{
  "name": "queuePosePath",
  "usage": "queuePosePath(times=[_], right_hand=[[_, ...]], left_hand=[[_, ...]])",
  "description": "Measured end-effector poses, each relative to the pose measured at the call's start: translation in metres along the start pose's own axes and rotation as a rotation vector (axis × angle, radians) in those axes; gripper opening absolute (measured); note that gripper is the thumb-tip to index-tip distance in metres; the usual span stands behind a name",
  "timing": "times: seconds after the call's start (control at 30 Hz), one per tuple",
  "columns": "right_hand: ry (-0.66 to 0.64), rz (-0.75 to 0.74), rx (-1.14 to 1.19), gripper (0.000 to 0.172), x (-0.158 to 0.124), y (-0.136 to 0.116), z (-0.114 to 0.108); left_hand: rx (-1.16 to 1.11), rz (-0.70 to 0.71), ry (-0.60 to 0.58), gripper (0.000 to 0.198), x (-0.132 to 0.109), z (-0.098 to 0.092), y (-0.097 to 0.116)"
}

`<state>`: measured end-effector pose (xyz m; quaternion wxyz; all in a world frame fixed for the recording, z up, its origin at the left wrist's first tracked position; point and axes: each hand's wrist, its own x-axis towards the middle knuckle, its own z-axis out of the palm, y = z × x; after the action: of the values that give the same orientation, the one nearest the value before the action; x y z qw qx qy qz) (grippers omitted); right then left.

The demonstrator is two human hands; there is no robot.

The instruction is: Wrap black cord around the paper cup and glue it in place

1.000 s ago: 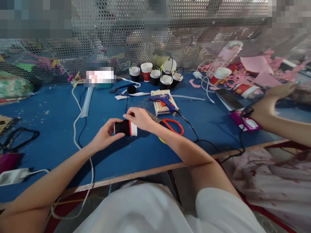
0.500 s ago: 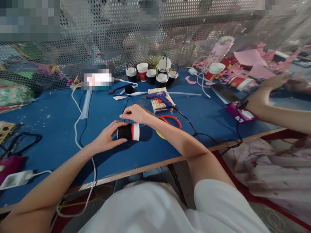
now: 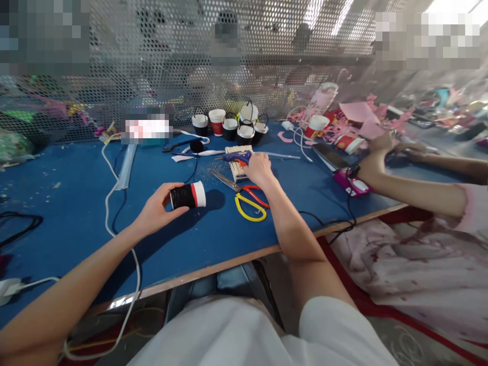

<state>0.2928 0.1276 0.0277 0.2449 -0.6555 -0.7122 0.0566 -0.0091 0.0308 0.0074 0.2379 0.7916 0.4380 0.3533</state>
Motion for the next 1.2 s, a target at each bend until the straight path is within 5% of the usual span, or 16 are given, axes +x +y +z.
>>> queuePosePath(times=[0.33, 0.47, 0.8, 1.2], right_hand=[[0.109, 0.121, 0.205, 0.041, -0.006, -0.001, -0.005], [-0.033, -0.014, 0.349, 0.025, -0.022, -0.02, -0.016], [-0.3, -0.019, 0.617, 0.028, -0.062, -0.069, -0.012], [-0.304, -0.152, 0.483, 0.025, -0.072, -0.072, -0.009]], left_hand=[[0.011, 0.02, 0.036, 0.051, 0.001, 0.005, -0.009], [0.015, 0.024, 0.062, 0.05, 0.001, 0.006, -0.014], [0.003, 0.075, 0.045, 0.049, 0.0, 0.004, -0.019], [0.004, 0.111, 0.01, 0.047, 0.0, 0.001, -0.022]])
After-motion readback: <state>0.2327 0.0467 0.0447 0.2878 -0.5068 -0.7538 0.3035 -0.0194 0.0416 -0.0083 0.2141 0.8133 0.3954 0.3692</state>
